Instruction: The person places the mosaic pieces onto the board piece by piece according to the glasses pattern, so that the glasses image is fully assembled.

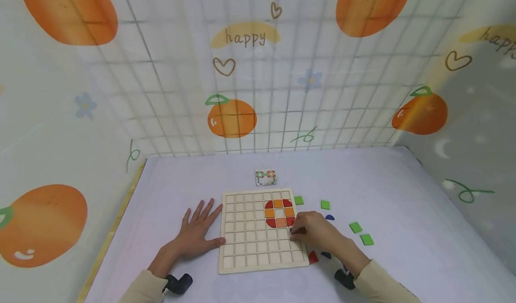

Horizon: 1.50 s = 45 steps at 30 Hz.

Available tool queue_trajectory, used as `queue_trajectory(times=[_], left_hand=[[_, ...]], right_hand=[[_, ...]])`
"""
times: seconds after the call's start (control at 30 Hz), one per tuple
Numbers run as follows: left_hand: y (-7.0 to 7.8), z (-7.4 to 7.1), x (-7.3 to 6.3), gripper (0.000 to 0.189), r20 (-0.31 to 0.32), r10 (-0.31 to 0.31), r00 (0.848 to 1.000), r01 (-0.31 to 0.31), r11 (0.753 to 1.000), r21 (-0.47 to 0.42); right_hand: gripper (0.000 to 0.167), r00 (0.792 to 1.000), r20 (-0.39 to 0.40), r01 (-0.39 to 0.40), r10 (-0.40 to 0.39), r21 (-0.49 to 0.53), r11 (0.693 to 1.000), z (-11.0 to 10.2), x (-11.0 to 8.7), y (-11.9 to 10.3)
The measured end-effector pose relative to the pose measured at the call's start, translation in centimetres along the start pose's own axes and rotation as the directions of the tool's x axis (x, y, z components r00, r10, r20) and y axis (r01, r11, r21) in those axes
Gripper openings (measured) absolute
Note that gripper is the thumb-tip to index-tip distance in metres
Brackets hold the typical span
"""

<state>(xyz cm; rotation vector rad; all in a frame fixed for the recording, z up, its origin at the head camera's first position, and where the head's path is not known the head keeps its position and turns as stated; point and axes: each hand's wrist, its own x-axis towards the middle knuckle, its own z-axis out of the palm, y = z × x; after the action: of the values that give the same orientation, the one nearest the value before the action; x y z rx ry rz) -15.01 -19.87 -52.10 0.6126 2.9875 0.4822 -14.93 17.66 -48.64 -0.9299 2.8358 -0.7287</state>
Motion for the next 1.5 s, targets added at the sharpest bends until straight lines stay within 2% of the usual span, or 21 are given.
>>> queue_trajectory(times=[0.27, 0.47, 0.63, 0.77, 0.9, 0.97, 1.03, 1.13, 1.23, 1.37, 1.5], left_hand=[[0.4, -0.2, -0.1, 0.098, 0.001, 0.006, 1.000, -0.006, 1.000, 0.009], [0.3, -0.3, -0.1, 0.097, -0.023, 0.011, 1.000, -0.011, 1.000, 0.011], [-0.1, 0.2, 0.1, 0.098, -0.014, 0.006, 1.000, -0.006, 1.000, 0.013], [-0.3, 0.5, 0.2, 0.100, 0.000, -0.006, 1.000, 0.006, 1.000, 0.013], [-0.2, 0.4, 0.2, 0.101, 0.016, -0.011, 1.000, 0.011, 1.000, 0.014], [-0.1, 0.3, 0.2, 0.100, 0.015, -0.013, 1.000, 0.012, 1.000, 0.021], [0.0, 0.2, 0.1, 0.100, 0.009, -0.010, 1.000, 0.010, 1.000, 0.016], [0.1, 0.1, 0.1, 0.099, 0.000, -0.007, 1.000, 0.007, 1.000, 0.015], [0.1, 0.0, 0.1, 0.099, 0.004, -0.009, 1.000, 0.009, 1.000, 0.016], [0.1, -0.1, 0.0, 0.099, 0.006, -0.011, 1.000, 0.011, 1.000, 0.018], [0.0, 0.0, 0.1, 0.099, 0.006, -0.009, 1.000, 0.009, 1.000, 0.017]], right_hand=[[0.014, 0.997, 0.070, 0.043, -0.042, -0.011, 0.999, -0.6, 0.0, 0.7], [0.015, 0.996, 0.069, 0.063, -0.062, -0.010, 0.998, -0.2, 0.4, 0.2], [0.015, 0.997, 0.070, 0.035, -0.036, 0.011, 0.999, -0.3, 0.3, 0.0], [0.015, 0.999, 0.040, -0.009, 0.009, 0.018, 1.000, -0.9, -0.1, 0.8], [0.015, 0.989, -0.045, -0.145, 0.144, -0.033, 0.989, -1.6, -0.7, 2.1], [0.016, 0.968, -0.086, -0.240, 0.235, -0.054, 0.969, -1.9, -1.0, 2.7], [0.019, 0.939, -0.129, -0.329, 0.319, -0.065, 0.942, -2.3, -1.5, 3.1], [0.024, 0.897, -0.185, -0.421, 0.401, -0.082, 0.904, -2.7, -2.4, 3.7], [0.020, 0.888, -0.209, -0.433, 0.410, -0.079, 0.898, -2.8, -3.2, 4.2], [0.014, 0.900, -0.212, -0.397, 0.380, -0.041, 0.917, -2.8, -3.7, 4.5], [0.015, 0.901, -0.179, -0.404, 0.395, -0.012, 0.915, -2.7, -3.7, 4.5]])
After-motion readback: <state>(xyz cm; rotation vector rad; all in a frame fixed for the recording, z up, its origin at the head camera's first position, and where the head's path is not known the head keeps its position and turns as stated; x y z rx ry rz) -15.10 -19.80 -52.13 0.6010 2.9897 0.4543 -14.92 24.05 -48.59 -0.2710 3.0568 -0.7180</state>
